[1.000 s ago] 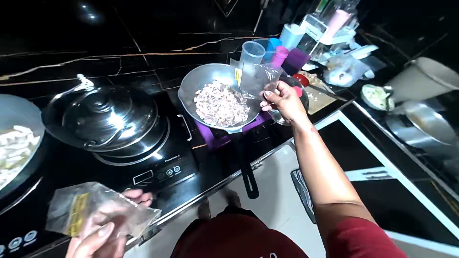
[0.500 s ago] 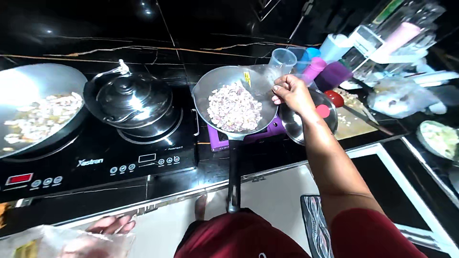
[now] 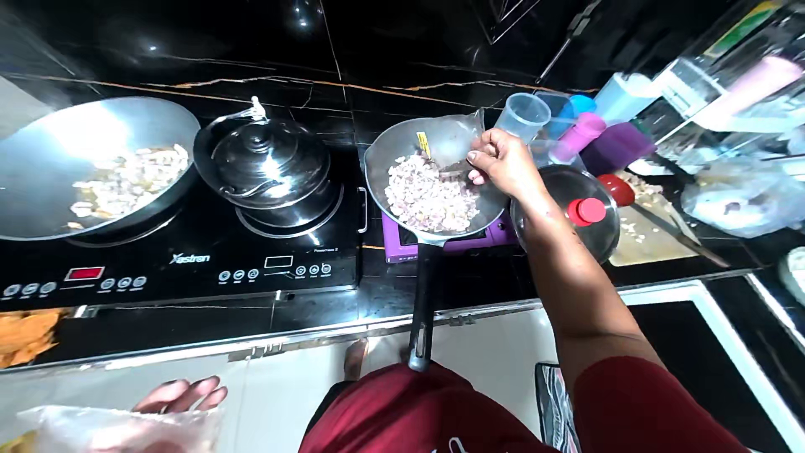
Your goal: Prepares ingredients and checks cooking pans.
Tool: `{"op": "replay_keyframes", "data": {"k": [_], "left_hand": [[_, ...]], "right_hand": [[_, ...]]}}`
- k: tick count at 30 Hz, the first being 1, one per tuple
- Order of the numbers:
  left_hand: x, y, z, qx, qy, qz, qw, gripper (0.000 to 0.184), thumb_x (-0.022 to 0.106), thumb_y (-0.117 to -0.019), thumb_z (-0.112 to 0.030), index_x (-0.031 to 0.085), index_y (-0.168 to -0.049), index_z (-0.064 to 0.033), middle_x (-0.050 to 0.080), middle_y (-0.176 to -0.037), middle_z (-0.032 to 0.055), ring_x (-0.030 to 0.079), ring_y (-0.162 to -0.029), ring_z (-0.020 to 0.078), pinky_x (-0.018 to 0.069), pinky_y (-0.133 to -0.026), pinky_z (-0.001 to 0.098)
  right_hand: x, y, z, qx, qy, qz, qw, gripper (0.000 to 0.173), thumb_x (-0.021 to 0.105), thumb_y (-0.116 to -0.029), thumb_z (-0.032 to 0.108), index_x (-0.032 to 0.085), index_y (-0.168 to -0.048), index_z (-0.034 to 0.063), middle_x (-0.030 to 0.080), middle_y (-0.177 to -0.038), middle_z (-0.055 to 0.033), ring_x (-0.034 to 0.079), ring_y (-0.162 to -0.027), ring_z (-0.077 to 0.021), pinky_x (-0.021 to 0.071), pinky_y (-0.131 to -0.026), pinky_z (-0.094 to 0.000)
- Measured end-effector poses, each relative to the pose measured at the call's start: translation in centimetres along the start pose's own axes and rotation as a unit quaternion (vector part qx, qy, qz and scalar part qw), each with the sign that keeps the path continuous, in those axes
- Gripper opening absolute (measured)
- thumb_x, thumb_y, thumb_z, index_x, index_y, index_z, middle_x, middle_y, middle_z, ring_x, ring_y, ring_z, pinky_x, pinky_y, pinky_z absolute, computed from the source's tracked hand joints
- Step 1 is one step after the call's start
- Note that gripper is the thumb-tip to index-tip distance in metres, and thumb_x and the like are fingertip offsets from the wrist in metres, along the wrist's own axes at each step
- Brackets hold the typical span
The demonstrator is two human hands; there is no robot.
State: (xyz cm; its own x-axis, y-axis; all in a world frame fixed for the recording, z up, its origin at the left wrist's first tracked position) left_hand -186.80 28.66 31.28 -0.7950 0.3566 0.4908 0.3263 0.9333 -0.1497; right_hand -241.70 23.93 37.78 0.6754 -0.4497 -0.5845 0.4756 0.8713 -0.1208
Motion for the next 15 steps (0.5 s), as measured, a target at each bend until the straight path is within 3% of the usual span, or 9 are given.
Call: {"op": "replay_keyframes", "data": {"k": [15], "left_hand": [[-0.5,0.4,0.3,0.000,0.009,-0.008,1.000,0.033,0.069,-0.0936,-0.027,0.070,-0.123,-0.0118,0.069,-0.127,0.0122,0.068,-0.116,0.0285,0.0549,-0.101,0.0460]], "right_hand": [[1.4,-2.5,0.8,-0.042,0.096,0.002,0.994,0.023,0.066,-0.0990,0.014,0.064,-0.118,0.0022,0.070,-0.097,-0.0117,0.071,-0.074,-0.0193,0.0626,-0.073,-0.0409]]}}
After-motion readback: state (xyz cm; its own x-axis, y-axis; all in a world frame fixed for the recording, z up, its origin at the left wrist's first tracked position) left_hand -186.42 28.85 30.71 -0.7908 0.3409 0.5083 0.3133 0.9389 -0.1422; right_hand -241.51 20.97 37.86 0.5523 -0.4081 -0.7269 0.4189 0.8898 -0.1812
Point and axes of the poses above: each hand's wrist, its own y-axis away from the middle knuckle, its own x-axis out of the palm, z = x × y, the point moved 5 cm from there along -y, towards the middle knuckle
